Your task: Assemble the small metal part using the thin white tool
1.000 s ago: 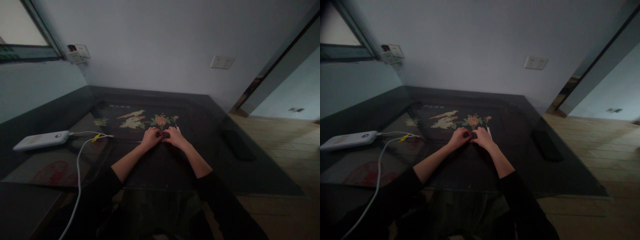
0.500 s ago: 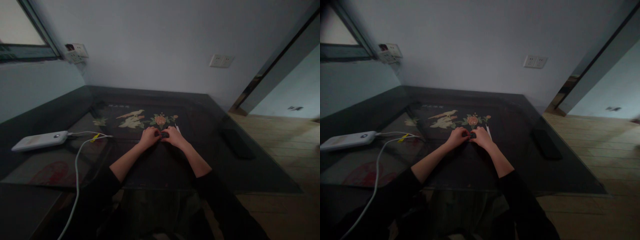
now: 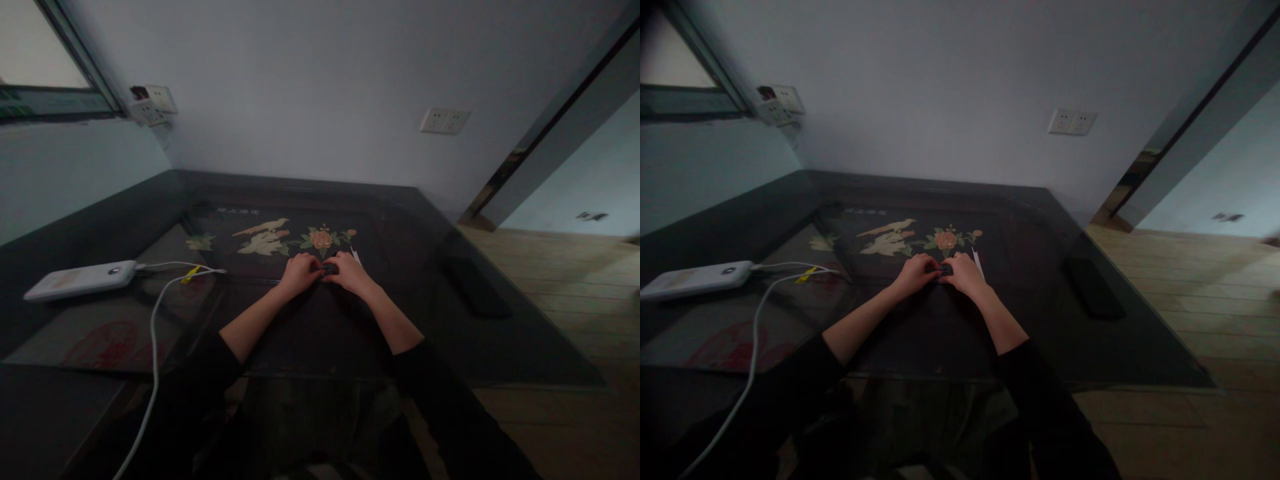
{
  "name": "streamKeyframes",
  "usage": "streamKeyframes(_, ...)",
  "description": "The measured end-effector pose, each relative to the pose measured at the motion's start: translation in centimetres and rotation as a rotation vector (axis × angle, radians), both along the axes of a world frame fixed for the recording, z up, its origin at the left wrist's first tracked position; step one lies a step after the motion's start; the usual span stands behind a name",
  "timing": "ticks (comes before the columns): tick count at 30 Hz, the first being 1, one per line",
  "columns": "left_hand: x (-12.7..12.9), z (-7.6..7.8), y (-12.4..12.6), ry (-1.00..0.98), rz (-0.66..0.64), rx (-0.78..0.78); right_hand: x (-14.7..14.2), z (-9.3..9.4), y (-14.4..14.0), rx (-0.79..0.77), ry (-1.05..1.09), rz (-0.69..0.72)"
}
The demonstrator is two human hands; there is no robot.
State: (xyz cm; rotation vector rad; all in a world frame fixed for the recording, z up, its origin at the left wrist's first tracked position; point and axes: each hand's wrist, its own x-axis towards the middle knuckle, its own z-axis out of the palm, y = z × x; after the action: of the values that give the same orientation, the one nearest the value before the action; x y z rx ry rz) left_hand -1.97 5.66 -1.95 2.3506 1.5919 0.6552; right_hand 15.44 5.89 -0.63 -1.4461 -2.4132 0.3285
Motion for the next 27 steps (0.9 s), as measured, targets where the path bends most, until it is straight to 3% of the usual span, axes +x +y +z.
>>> streamKeyframes(20, -0.13, -0.51, 0.26, -0.1, -0.041, 0.045, -0.06, 0.19, -0.15, -0.003, -0.028, 0.003)
streamKeyframes(27, -0.64, 0.05, 0.39, -0.065, -0.063, 0.061, -0.07, 0.2, -0.24, 0.003, -0.017, -0.011)
